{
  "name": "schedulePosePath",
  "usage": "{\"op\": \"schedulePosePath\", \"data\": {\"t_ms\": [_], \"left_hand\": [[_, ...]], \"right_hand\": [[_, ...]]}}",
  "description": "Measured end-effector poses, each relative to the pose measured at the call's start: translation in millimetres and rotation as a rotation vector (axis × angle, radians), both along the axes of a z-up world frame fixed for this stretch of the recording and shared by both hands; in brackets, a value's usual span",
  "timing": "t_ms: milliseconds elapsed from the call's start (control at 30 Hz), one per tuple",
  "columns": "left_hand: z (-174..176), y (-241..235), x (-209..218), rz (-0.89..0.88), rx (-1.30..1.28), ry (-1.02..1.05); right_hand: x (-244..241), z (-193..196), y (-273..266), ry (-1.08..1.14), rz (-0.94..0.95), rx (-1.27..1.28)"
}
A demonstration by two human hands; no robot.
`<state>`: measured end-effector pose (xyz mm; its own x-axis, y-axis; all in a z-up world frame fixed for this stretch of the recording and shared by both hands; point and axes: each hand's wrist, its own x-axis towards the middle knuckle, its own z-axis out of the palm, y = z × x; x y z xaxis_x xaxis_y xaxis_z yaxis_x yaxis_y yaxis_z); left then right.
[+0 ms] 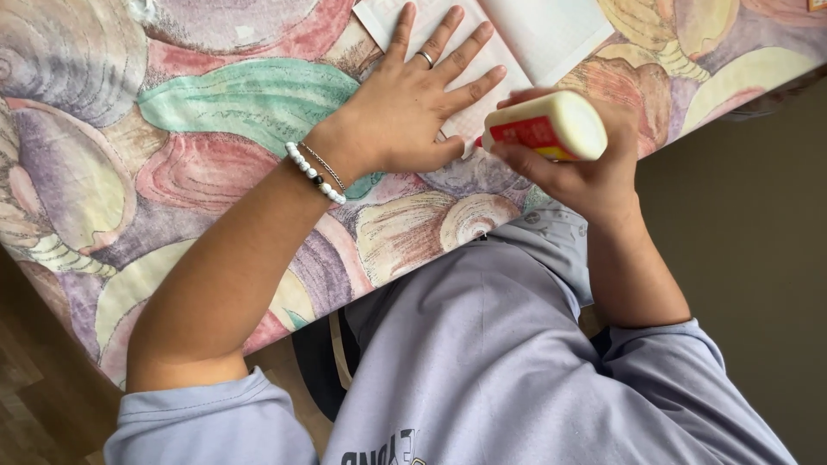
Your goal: Applying glue to the edges of paper bags and folding them to complete assembly.
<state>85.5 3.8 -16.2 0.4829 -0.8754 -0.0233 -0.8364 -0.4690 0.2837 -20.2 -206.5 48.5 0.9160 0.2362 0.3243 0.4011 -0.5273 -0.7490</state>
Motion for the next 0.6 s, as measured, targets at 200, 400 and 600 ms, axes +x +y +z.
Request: {"op": "schedulePosePath", "data": {"t_ms": [200,400,600], "left_hand": [[-1.2,-0.8,-0.5,0.010,-0.006,-0.002],[4.0,-1.7,-1.0,0.015,0.014,0.017],[0.3,-1.7,-2.0,0.028,-0.048,0.001]], "right_hand": [[1.4,-31.9,-10.7,0.001,-0.127,0.196],[1.3,-47.8,-6.9,-0.059,-0.181,0.354],[0.5,-45.7,0.8,-0.018,-0.213,0.325]]}}
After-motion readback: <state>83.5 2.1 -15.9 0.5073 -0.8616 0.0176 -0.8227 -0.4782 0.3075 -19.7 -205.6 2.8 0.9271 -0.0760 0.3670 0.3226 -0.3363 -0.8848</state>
